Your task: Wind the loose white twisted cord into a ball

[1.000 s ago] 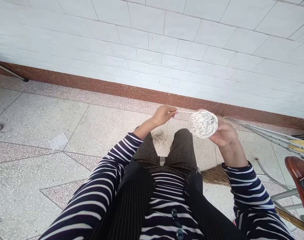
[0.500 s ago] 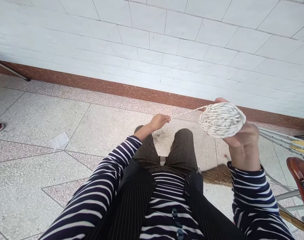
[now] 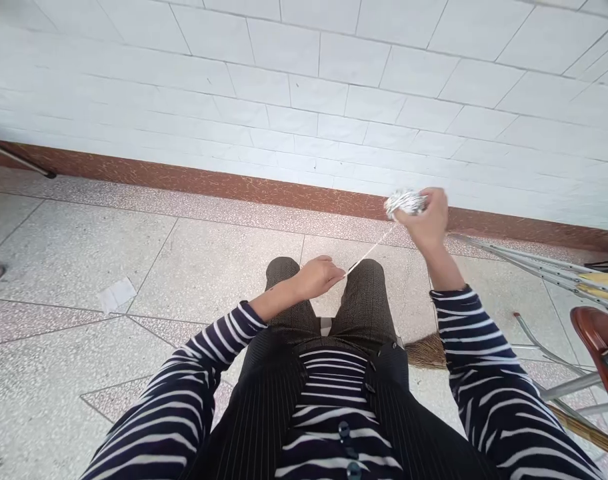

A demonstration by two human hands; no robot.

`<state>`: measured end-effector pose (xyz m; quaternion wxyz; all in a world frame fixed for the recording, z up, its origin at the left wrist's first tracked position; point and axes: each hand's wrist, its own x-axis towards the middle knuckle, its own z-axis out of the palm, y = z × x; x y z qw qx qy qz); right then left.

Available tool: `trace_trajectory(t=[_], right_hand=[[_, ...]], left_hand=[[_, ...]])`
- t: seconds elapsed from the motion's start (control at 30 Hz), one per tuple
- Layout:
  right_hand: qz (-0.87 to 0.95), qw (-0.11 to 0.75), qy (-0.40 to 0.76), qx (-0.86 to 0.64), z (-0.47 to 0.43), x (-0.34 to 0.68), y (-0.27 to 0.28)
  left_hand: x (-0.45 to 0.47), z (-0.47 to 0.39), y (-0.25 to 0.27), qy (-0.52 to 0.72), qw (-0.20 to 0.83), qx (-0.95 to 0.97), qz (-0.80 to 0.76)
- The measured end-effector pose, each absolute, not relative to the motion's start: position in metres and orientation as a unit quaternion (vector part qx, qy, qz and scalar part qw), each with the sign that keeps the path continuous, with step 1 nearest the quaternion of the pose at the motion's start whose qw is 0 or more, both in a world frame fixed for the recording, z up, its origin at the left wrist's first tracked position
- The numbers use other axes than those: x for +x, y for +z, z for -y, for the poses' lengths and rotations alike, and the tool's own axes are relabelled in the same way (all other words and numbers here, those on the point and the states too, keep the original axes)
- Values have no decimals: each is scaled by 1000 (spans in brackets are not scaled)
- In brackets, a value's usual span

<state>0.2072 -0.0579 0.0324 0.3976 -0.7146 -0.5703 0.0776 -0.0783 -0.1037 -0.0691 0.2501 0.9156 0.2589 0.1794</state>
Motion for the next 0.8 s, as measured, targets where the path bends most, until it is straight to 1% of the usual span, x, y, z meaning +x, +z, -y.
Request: trace_trajectory(t=[0.03, 0.07, 0.1, 0.17, 0.27, 0.37, 0.47, 0.57, 0.7, 0.8], right_hand=[[559, 366, 103, -737, 56, 206, 21], [551, 345, 152, -745, 57, 204, 9], [539, 332, 215, -744, 60, 202, -2], [531, 313, 305, -726, 72, 196, -23], [522, 288, 443, -669, 98, 185, -44], [512, 288, 572, -572, 125, 172, -47], [480, 333, 644, -494, 142, 163, -37], [435, 389, 676, -450, 147, 162, -24], [357, 469, 705, -393, 141, 168, -6], [337, 516, 681, -395, 132, 172, 8]], left_hand=[[-78, 106, -59, 199, 231, 920, -245], [-79, 106, -49, 220, 212, 922, -236], [-81, 103, -40, 243, 193, 921, -234], [-87, 91, -25, 287, 156, 913, -245], [-92, 63, -16, 327, 122, 895, -278], [-85, 38, -24, 309, 128, 886, -322], [-71, 33, -44, 252, 171, 879, -368], [-59, 46, -64, 215, 238, 858, -400], [-52, 65, -80, 235, 382, 797, -404], [-52, 69, -80, 253, 495, 751, -356]])
